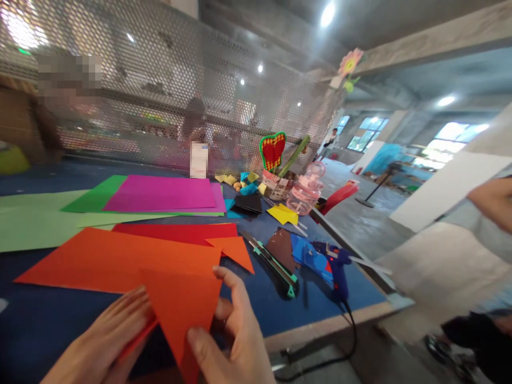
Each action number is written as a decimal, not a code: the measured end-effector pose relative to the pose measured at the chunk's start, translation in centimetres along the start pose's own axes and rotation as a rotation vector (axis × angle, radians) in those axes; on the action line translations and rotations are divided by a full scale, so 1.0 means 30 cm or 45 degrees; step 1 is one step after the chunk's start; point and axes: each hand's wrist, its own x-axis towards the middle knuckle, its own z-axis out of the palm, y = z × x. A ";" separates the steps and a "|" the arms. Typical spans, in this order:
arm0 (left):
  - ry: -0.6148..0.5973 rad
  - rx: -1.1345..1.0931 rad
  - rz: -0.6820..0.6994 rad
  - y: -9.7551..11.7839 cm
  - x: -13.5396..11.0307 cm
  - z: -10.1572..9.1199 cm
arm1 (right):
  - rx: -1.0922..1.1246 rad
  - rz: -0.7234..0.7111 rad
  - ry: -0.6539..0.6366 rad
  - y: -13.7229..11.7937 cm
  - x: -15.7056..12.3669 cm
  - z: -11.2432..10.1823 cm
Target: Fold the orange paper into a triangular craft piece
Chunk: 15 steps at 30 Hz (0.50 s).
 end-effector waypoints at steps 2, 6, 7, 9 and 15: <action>-0.025 0.144 0.208 -0.030 0.000 0.006 | -0.049 -0.026 0.032 -0.008 -0.001 -0.010; -0.222 0.415 0.217 -0.040 0.001 -0.005 | -0.117 -0.089 0.161 -0.036 0.002 -0.041; -0.237 0.468 0.185 -0.037 0.002 -0.007 | -0.124 -0.102 0.184 -0.041 0.004 -0.049; -0.230 0.510 0.153 -0.033 0.002 -0.007 | -0.134 -0.130 0.195 -0.045 0.009 -0.062; -0.180 -0.222 -0.148 0.016 0.019 -0.022 | 0.112 -0.043 0.053 -0.036 0.020 -0.077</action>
